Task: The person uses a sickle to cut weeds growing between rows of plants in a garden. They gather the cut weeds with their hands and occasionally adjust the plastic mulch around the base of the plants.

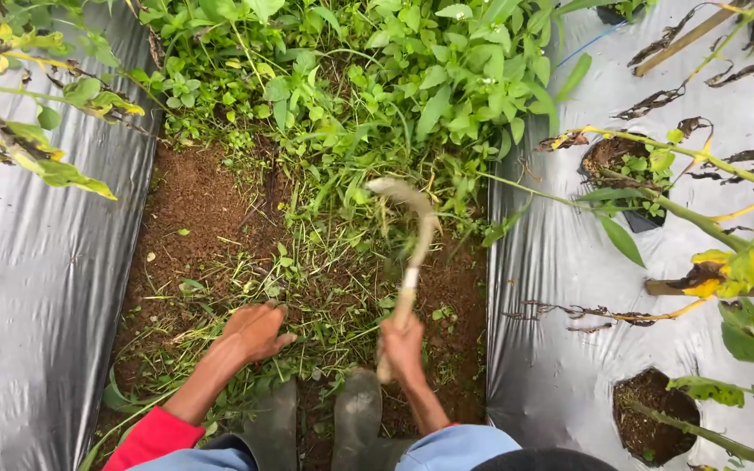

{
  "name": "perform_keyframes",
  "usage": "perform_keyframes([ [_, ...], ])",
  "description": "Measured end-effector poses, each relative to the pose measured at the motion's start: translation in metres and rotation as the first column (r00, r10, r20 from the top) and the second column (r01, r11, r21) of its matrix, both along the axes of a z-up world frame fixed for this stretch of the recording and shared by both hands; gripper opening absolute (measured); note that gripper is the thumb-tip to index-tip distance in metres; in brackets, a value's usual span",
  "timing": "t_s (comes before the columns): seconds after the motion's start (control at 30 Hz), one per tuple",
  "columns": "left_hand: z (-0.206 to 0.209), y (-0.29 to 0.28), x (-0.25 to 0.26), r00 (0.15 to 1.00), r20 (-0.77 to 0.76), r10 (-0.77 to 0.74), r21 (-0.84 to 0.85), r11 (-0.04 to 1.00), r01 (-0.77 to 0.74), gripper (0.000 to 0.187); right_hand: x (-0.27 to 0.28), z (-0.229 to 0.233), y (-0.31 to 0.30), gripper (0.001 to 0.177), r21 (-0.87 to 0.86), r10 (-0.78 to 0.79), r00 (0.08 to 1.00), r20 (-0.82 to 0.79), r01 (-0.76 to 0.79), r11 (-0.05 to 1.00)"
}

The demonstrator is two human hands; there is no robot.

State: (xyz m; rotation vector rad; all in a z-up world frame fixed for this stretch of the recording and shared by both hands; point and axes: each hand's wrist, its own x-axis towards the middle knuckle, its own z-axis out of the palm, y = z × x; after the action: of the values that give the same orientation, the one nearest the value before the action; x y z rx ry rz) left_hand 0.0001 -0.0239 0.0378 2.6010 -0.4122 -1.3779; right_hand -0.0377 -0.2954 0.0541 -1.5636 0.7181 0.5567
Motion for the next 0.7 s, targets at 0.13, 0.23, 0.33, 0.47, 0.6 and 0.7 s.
perform_keyframes([
  [0.13,-0.053,0.013,-0.004,0.996,0.063,-0.062,0.058,0.997,0.058,0.061,0.061,-0.039,-0.043,0.017,0.058,-0.501,0.707,0.499,0.550,0.833],
  [0.23,-0.016,-0.003,-0.002,0.997,0.039,-0.064,0.036,0.997,0.063,0.060,0.035,-0.005,-0.014,0.013,0.049,-0.388,0.857,0.339,0.396,0.917],
  [0.33,-0.004,-0.006,0.010,0.998,0.042,-0.046,0.011,0.999,0.046,0.062,-0.006,-0.016,0.014,0.008,0.013,-0.051,0.987,0.155,0.049,0.999],
  [0.47,-0.075,0.016,-0.015,0.992,0.100,-0.077,0.062,0.996,0.071,0.062,0.036,-0.038,-0.026,0.015,-0.025,-0.358,0.801,0.480,0.421,0.907],
  [0.6,-0.041,-0.001,-0.009,0.994,0.084,-0.076,0.042,0.997,0.072,0.059,0.069,-0.029,-0.021,0.020,0.187,-0.657,0.559,0.506,0.672,0.716],
  [0.7,-0.025,-0.006,0.002,0.994,0.093,-0.056,0.027,0.998,0.053,0.061,0.027,-0.031,0.000,0.007,0.031,-0.080,0.988,0.133,0.076,0.997],
])
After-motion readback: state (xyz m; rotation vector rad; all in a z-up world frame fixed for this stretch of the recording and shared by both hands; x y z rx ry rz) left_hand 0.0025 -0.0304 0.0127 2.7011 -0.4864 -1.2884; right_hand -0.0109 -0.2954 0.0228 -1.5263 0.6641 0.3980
